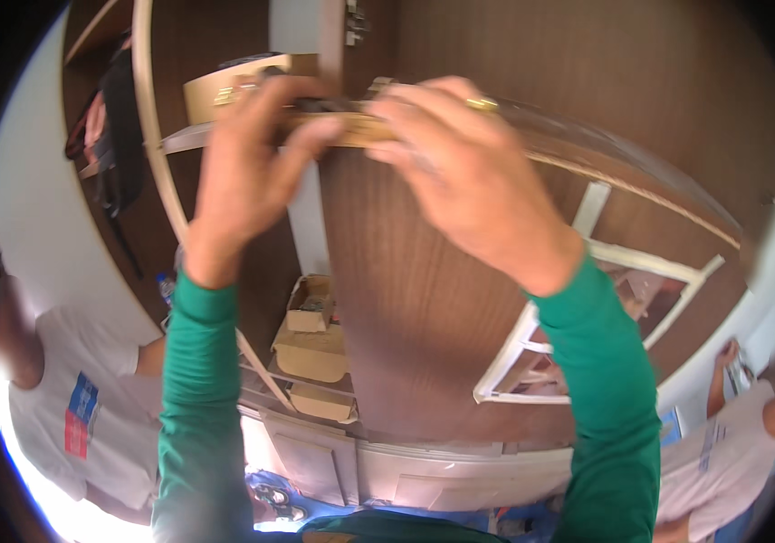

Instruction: The person uses a utility knife to trim a wooden edge band on a cabinet door. They repeatedly scrape the knife along the edge to remove excess material. The person also handles a small piece of wood and a hammer during the process.

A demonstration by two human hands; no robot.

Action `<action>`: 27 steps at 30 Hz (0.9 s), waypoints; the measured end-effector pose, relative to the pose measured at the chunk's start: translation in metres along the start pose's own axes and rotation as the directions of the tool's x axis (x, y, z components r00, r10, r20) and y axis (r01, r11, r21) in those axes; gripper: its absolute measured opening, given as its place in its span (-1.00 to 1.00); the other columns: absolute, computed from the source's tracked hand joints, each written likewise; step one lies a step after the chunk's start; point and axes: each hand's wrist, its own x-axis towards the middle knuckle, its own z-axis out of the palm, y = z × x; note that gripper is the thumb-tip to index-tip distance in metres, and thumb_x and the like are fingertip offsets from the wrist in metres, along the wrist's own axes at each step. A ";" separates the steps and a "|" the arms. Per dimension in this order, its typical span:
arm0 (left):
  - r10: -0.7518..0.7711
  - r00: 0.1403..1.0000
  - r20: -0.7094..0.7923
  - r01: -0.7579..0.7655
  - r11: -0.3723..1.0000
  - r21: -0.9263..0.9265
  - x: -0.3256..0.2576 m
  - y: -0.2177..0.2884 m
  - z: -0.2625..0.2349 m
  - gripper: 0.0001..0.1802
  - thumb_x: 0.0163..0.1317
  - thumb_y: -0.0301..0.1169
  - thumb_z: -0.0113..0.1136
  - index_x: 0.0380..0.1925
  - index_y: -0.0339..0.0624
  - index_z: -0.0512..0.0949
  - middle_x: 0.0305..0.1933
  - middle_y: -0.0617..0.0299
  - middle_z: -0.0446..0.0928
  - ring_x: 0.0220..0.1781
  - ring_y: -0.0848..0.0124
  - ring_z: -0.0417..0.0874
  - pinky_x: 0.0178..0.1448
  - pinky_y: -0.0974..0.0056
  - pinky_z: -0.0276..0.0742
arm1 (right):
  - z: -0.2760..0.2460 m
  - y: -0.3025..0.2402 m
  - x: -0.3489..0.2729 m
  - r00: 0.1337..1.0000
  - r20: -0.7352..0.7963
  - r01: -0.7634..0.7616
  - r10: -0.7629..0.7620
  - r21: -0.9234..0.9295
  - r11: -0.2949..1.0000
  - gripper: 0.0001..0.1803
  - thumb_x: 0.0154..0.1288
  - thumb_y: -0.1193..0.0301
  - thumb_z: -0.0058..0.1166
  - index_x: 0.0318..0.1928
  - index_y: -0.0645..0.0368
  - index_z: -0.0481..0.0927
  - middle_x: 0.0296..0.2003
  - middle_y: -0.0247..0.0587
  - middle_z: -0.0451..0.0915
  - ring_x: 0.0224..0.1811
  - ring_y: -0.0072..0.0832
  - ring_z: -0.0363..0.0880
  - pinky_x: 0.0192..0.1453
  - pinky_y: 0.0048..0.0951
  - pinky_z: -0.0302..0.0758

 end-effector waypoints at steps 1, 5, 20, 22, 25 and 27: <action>0.009 1.000 0.014 -0.009 1.000 0.017 -0.002 -0.009 -0.005 -0.68 0.56 -0.26 0.50 0.08 -0.27 0.72 -0.10 0.02 0.78 -0.07 0.24 0.80 0.14 0.13 0.69 | 0.014 0.001 0.003 0.999 -0.034 0.032 -0.032 0.003 0.999 -0.59 0.52 0.44 0.46 0.26 0.36 0.75 0.23 0.04 0.79 0.26 0.03 0.74 0.33 -0.03 0.71; -0.007 0.997 -0.075 0.005 1.000 -0.018 -0.019 -0.048 -0.034 -0.63 0.55 -0.19 0.52 0.09 -0.26 0.75 -0.04 0.06 0.76 -0.01 0.21 0.77 0.17 0.10 0.66 | 0.069 -0.009 0.029 0.952 -0.244 0.191 -0.185 0.001 0.982 -0.78 0.44 0.43 0.38 -0.03 0.34 0.77 -0.04 -0.02 0.78 0.08 -0.04 0.74 0.19 -0.05 0.71; -0.005 1.000 0.010 0.005 0.999 -0.044 0.014 0.053 0.054 -0.63 0.53 -0.27 0.49 0.19 -0.25 0.71 -0.01 -0.08 0.75 0.06 0.00 0.76 0.20 -0.01 0.64 | -0.039 0.044 -0.052 0.974 -0.094 0.190 -0.208 -0.175 0.966 -0.77 0.41 0.40 0.40 0.00 0.22 0.81 0.01 -0.13 0.79 0.18 -0.07 0.73 0.29 -0.07 0.73; -0.079 0.997 0.017 0.079 0.997 -0.015 -0.007 0.016 0.032 -0.62 0.67 -0.33 0.34 0.33 -0.30 0.67 0.23 -0.02 0.76 0.29 0.14 0.77 0.40 0.09 0.63 | -0.005 0.030 -0.030 0.961 -0.208 0.165 -0.182 -0.096 0.982 -0.81 0.35 0.36 0.34 -0.13 0.21 0.80 -0.08 -0.13 0.79 0.08 -0.12 0.75 0.23 -0.11 0.72; -0.112 0.994 0.009 0.110 0.988 0.104 -0.022 -0.013 -0.004 -0.59 0.82 -0.28 0.15 0.45 -0.30 0.60 0.36 0.03 0.69 0.35 0.20 0.71 0.48 0.13 0.57 | 0.020 0.019 -0.012 0.943 -0.291 0.156 -0.161 -0.043 0.987 -0.77 0.34 0.31 0.31 -0.25 0.24 0.81 -0.27 -0.11 0.77 0.03 -0.14 0.75 0.18 -0.07 0.69; -0.097 0.993 -0.065 0.104 0.987 0.125 -0.018 0.008 0.030 -0.55 0.85 -0.21 0.10 0.46 -0.31 0.58 0.38 0.04 0.67 0.38 0.21 0.69 0.51 0.14 0.56 | -0.002 0.027 -0.032 0.962 -0.205 0.135 -0.183 -0.227 0.965 -0.76 0.36 0.35 0.27 -0.21 0.32 0.79 -0.22 -0.08 0.72 0.01 -0.16 0.71 0.08 -0.16 0.70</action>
